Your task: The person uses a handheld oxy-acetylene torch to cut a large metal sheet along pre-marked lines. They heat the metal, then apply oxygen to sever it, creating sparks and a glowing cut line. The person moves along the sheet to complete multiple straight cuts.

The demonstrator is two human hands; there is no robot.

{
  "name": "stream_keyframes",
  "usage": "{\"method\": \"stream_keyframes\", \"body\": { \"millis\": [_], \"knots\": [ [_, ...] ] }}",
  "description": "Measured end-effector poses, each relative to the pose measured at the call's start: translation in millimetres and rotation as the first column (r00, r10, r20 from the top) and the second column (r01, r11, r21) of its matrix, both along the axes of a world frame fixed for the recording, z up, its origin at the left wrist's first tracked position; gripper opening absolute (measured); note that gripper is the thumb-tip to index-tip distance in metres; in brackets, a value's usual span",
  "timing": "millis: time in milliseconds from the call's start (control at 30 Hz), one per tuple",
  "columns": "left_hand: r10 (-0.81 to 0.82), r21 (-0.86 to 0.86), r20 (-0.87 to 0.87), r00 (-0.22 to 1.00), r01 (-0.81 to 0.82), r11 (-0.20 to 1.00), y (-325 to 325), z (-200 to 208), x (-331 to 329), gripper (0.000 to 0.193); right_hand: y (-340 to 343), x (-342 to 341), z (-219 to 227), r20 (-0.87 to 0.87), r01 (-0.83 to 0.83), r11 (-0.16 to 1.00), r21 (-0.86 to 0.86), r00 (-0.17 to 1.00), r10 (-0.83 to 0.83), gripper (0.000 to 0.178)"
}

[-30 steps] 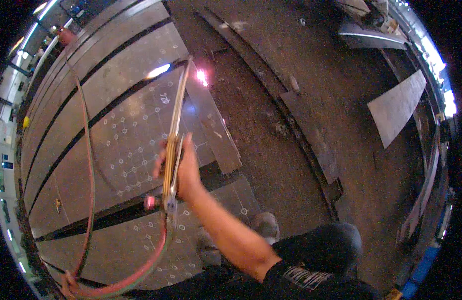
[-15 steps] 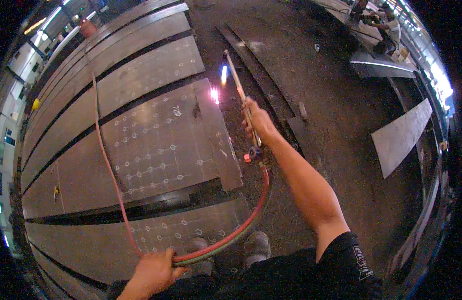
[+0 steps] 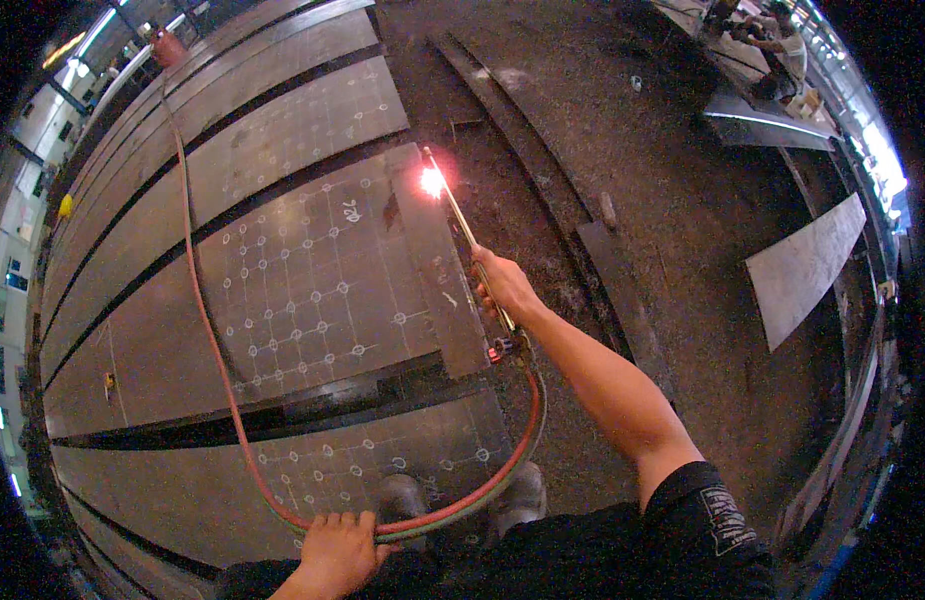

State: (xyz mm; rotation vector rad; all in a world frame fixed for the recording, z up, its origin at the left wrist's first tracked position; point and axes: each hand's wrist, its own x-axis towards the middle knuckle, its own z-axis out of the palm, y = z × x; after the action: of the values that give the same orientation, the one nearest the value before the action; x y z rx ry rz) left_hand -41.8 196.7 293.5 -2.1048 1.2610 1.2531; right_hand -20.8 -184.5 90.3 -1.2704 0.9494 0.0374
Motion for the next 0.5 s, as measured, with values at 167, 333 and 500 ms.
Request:
{"method": "stream_keyframes", "body": {
  "millis": [167,333,500],
  "knots": [
    [0.01,0.007,0.012,1.0,-0.011,1.0,7,-5,0,0.051,4,0,-4,0.034,0.014,1.0,-0.01,0.999,-0.013,0.061],
    [0.007,0.001,0.004,1.0,-0.007,1.0,11,-8,1,0.051,3,-1,-7,0.078,0.013,0.997,-0.081,0.997,-0.006,0.061],
    [-0.013,-0.045,0.036,0.999,0.015,0.999,13,-7,-1,0.052,2,0,-4,0.102,0.012,0.997,-0.075,0.995,-0.005,0.061]
  ]
}}
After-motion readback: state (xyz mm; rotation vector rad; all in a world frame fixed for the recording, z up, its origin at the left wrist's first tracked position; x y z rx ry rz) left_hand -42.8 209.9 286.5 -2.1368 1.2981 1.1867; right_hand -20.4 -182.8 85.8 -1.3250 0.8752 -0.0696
